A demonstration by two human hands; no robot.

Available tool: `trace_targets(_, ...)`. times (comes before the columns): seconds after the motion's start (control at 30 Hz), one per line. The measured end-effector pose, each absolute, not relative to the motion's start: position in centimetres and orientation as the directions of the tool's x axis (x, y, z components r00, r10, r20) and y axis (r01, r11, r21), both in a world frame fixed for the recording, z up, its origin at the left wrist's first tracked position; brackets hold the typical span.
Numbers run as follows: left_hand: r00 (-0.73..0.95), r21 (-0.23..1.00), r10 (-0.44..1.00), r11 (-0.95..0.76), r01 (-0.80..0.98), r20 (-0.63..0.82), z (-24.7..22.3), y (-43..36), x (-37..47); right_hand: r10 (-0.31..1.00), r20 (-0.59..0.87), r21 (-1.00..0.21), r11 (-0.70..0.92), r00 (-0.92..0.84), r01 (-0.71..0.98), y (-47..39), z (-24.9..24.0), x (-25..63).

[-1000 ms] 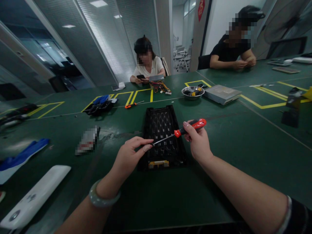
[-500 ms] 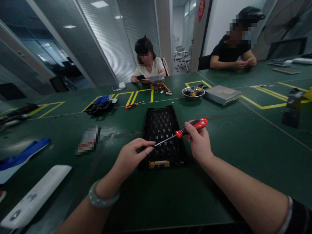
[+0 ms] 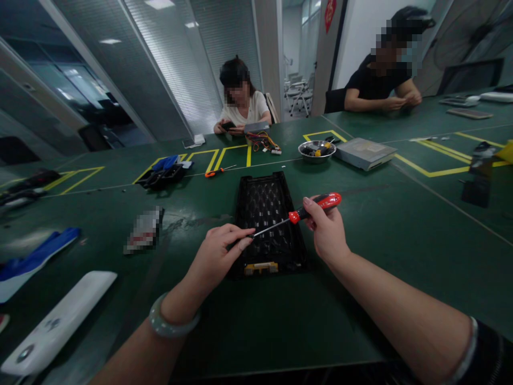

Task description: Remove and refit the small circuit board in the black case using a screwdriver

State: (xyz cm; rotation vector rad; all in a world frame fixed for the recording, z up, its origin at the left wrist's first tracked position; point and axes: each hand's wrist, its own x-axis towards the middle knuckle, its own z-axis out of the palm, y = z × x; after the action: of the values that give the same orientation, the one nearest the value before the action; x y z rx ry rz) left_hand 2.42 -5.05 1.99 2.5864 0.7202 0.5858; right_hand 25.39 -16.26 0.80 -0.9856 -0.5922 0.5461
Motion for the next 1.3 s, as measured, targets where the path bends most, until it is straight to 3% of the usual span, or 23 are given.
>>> trace_targets(0.23, 0.789, 0.410, 0.539, -0.817, 0.405, 0.296, 2.3, -5.2, 2.5, 0.561, 0.245, -0.892, 0.450, 0.791, -0.043, -16.2, 0.6, 26.1)
trace_targets(0.4, 0.877, 0.382, 0.453, -0.848, 0.368, 0.161, 2.3, -6.2, 2.9, 0.479, 0.337, -0.898, 0.421, 0.810, 0.125, -16.8, 1.4, 26.4)
trace_targets(0.57, 0.930, 0.305, 0.356, -0.899, 0.313, 0.095, 2.2, -7.6, 4.0, 0.481, 0.441, -0.876, 0.413, 0.757, 0.249, -17.5, 2.2, 26.0)
trace_targets(0.73, 0.917, 0.250, 0.392, -0.897, 0.364, 0.071, 2.6, -8.2, 4.7, 0.469, 0.484, -0.857, 0.427, 0.739, 0.290, -17.8, 2.6, 25.9)
trace_targets(1.0, 0.875, 0.268, 0.475, -0.859, 0.437, 0.093, 2.5, -8.9, 4.8, 0.392, 0.527, -0.823, 0.458, 0.754, 0.336, -18.4, 3.6, 26.1)
trace_targets(1.3, 0.829, 0.296, 0.555, -0.806, 0.513, 0.073, 2.1, -9.5, 5.2, 0.470, 0.532, -0.830, 0.456, 0.704, 0.322, -18.6, 3.1, 25.8)
